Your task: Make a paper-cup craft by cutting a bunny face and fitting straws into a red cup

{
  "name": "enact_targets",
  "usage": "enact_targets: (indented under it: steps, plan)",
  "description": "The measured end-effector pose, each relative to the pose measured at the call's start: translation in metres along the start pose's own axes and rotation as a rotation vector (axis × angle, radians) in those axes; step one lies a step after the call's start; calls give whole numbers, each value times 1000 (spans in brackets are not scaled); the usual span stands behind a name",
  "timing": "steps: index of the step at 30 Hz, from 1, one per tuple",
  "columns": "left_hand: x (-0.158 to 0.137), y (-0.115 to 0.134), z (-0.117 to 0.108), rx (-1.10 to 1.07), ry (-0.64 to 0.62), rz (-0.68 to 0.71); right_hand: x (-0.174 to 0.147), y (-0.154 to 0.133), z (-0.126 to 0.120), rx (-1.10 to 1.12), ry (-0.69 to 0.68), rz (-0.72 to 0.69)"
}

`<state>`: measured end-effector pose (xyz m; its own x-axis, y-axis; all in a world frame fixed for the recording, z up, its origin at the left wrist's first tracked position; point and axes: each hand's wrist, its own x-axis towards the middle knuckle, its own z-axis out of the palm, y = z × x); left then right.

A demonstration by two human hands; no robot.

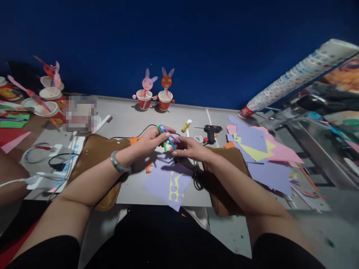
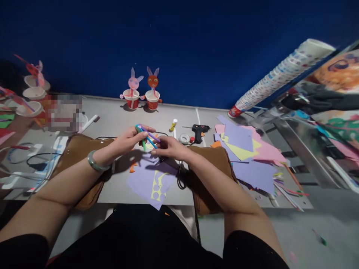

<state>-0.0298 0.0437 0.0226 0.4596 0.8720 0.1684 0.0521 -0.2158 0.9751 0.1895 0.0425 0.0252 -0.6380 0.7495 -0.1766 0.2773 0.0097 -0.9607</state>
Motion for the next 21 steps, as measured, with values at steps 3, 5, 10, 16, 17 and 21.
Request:
enact_targets:
  steps: [3,5,10,16,17,21]
  plan:
    - [6,-11,0,-27,-43,-15,12,6,3,82,154,-71]
    - [8,-19,4,-93,4,-62,13,11,9,73,220,-82]
    - [7,-31,14,-306,144,-228,8,24,21,97,292,-42]
    - [3,-25,20,-237,43,-237,4,33,21,-22,311,-104]
    - [2,-24,20,-193,28,-251,4,34,21,-31,332,-120]
    - [0,-25,19,-128,-47,-303,5,37,20,-20,468,-243]
